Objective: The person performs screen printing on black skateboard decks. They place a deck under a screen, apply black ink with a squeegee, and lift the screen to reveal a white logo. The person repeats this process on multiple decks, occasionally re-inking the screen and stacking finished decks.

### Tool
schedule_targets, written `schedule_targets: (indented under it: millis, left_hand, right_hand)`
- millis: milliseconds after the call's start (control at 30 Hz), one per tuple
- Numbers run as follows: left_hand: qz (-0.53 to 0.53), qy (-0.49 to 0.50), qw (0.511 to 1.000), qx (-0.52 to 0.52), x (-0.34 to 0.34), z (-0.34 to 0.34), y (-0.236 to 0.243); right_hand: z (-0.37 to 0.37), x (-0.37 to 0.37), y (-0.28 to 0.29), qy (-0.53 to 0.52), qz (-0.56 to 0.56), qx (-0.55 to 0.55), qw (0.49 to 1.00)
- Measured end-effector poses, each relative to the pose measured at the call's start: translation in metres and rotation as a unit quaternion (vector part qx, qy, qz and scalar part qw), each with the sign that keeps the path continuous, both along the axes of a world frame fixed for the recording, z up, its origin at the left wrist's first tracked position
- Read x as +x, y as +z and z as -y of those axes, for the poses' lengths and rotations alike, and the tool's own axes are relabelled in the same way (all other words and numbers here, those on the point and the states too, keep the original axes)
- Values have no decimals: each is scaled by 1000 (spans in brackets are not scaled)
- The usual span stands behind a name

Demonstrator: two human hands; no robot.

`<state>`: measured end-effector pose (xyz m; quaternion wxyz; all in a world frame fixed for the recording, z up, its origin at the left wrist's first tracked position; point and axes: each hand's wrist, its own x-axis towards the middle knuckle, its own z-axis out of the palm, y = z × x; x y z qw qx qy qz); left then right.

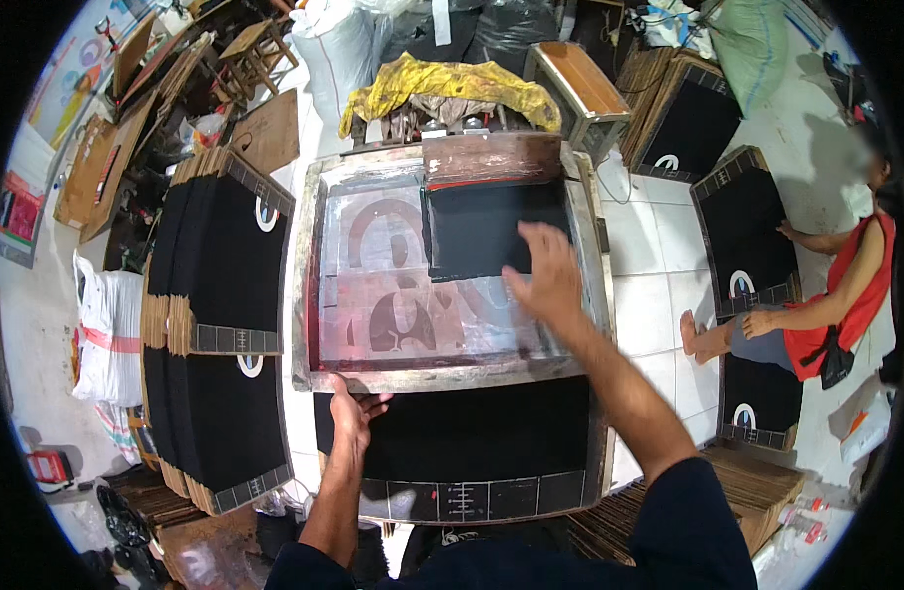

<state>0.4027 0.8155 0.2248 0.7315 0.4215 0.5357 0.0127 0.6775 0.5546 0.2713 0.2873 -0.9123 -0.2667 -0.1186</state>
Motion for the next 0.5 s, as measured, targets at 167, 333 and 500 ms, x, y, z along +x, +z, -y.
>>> schedule_targets:
  millis: [167,333,500]
  left_hand:
    - [-153,-141,928,308,-36,-16,-29]
    - [-122,-6,771,626,-30,-23,-55]
    - [-140,19,817,559,-23,-26,-84]
  right_hand:
    - [-60,173,-35,24,138,-89,986]
    - [-80,231,-23,77,10,-277,958]
    - [-70,215,-18,96,29,-232,968]
